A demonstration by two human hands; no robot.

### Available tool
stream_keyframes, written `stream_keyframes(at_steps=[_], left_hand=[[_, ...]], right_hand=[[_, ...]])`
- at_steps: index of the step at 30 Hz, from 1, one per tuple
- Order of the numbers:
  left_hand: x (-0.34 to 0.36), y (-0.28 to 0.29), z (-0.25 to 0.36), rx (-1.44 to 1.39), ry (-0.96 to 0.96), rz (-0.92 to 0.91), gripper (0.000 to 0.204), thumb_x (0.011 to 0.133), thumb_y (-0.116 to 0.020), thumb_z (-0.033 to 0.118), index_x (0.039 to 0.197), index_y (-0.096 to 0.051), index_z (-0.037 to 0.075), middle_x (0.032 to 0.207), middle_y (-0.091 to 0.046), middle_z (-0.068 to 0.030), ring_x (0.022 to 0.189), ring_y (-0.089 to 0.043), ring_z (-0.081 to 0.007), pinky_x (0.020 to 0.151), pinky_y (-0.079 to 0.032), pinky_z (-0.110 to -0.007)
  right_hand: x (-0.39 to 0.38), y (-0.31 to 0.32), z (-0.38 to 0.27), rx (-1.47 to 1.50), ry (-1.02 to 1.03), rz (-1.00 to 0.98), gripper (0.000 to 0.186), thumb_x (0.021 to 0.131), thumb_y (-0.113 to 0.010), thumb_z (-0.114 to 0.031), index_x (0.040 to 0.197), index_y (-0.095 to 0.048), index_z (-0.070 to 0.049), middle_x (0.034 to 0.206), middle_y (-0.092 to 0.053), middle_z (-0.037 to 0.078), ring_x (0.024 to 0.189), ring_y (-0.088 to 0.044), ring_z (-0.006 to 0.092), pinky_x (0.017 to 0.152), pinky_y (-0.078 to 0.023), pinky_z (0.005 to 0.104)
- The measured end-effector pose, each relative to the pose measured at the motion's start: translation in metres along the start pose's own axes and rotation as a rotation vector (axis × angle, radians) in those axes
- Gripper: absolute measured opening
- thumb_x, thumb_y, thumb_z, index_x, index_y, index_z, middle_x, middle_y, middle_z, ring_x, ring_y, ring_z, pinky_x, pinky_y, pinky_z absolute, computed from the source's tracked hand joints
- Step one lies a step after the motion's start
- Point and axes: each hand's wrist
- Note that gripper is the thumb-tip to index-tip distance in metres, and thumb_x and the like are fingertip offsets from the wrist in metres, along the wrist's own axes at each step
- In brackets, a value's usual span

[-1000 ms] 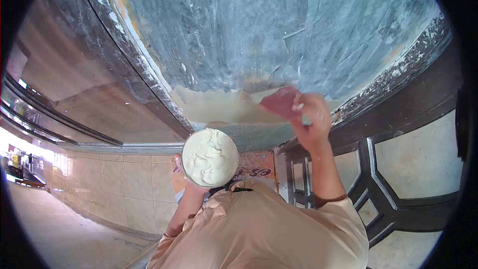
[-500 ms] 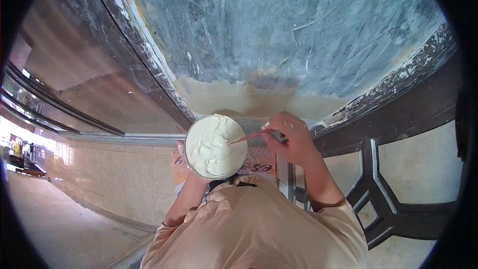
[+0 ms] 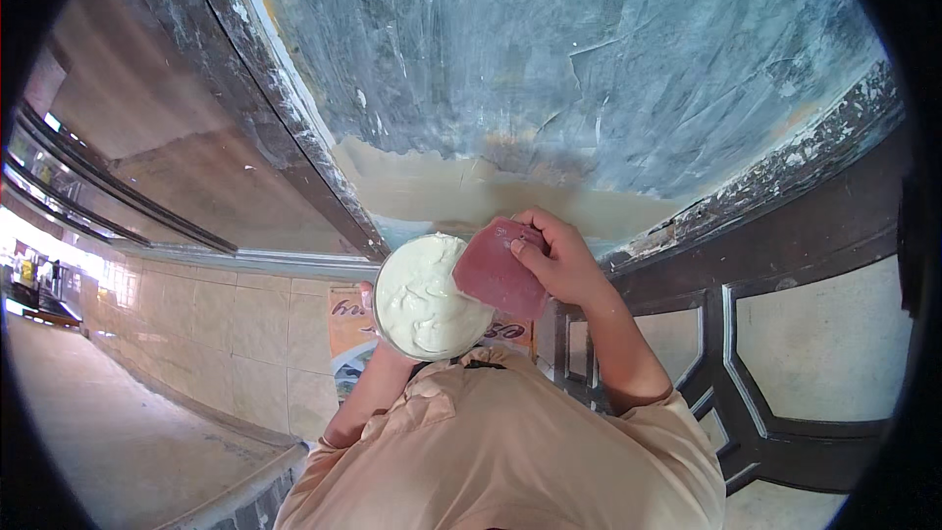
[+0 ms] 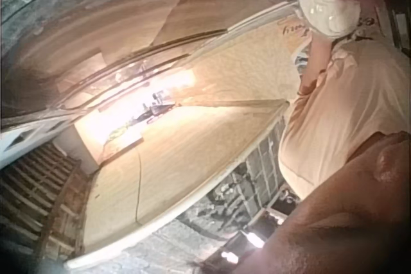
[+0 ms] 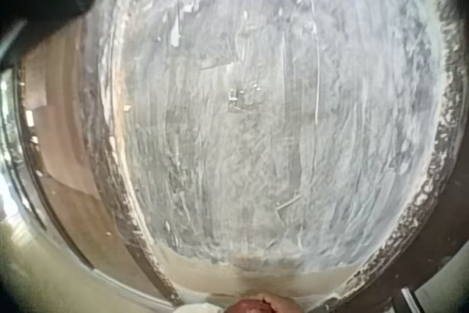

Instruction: The person applies filler paste to a wall using a scraper tool.

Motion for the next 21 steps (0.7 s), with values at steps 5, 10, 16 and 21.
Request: stream_keyframes(at_steps=[5, 10, 16, 21], left_hand=[[0.005, 0.006, -0.009, -0.031, 0.018, 0.014, 0.111, 0.080, -0.042, 0.088, 0.157, -0.028, 0.010, 0.159, -0.035, -0.0179, 0.142, -0.039, -0.0395, 0.117, -0.031, -0.059], [0.004, 0.011, -0.012, 0.128, 0.007, 0.106, 0.113, 0.078, -0.045, 0.088, 0.159, -0.025, 0.011, 0.161, -0.032, -0.0182, 0.144, -0.036, -0.0396, 0.117, -0.030, -0.060], [0.003, 0.018, -0.015, 0.172, 0.060, 0.189, 0.110, 0.079, -0.038, 0.089, 0.159, -0.026, 0.016, 0.161, -0.032, -0.0156, 0.144, -0.037, -0.0381, 0.117, -0.029, -0.062], [0.003, 0.014, -0.012, 0.385, 0.039, 0.308, 0.108, 0.080, -0.037, 0.089, 0.159, -0.027, 0.016, 0.161, -0.033, -0.0156, 0.144, -0.038, -0.0387, 0.116, -0.030, -0.061]], right_hand=[[-0.007, 0.013, -0.003, -0.034, 0.061, 0.021, 0.015, 0.095, -0.064, -0.010, 0.108, -0.061, -0.003, 0.090, -0.062, 0.002, 0.081, -0.055, 0.0075, 0.072, -0.047, 0.0256], [-0.021, 0.036, -0.017, -0.312, 0.167, 0.025, 0.018, 0.094, -0.066, -0.016, 0.109, -0.063, -0.006, 0.091, -0.067, 0.009, 0.079, -0.064, 0.0201, 0.071, -0.051, 0.0333], [-0.032, 0.040, -0.016, -0.535, 0.223, 0.054, 0.017, 0.095, -0.064, -0.018, 0.108, -0.064, -0.008, 0.093, -0.066, 0.013, 0.087, -0.065, 0.0344, 0.074, -0.052, 0.0411], [-0.027, 0.033, -0.005, -0.604, 0.233, 0.003, 0.018, 0.092, -0.067, -0.011, 0.108, -0.062, -0.003, 0.095, -0.065, 0.014, 0.079, -0.067, 0.0309, 0.067, -0.054, 0.0377]])
Point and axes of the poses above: each hand's wrist, its own x-axis towards the middle knuckle, its own y-axis out of the back of the hand, z = x × y
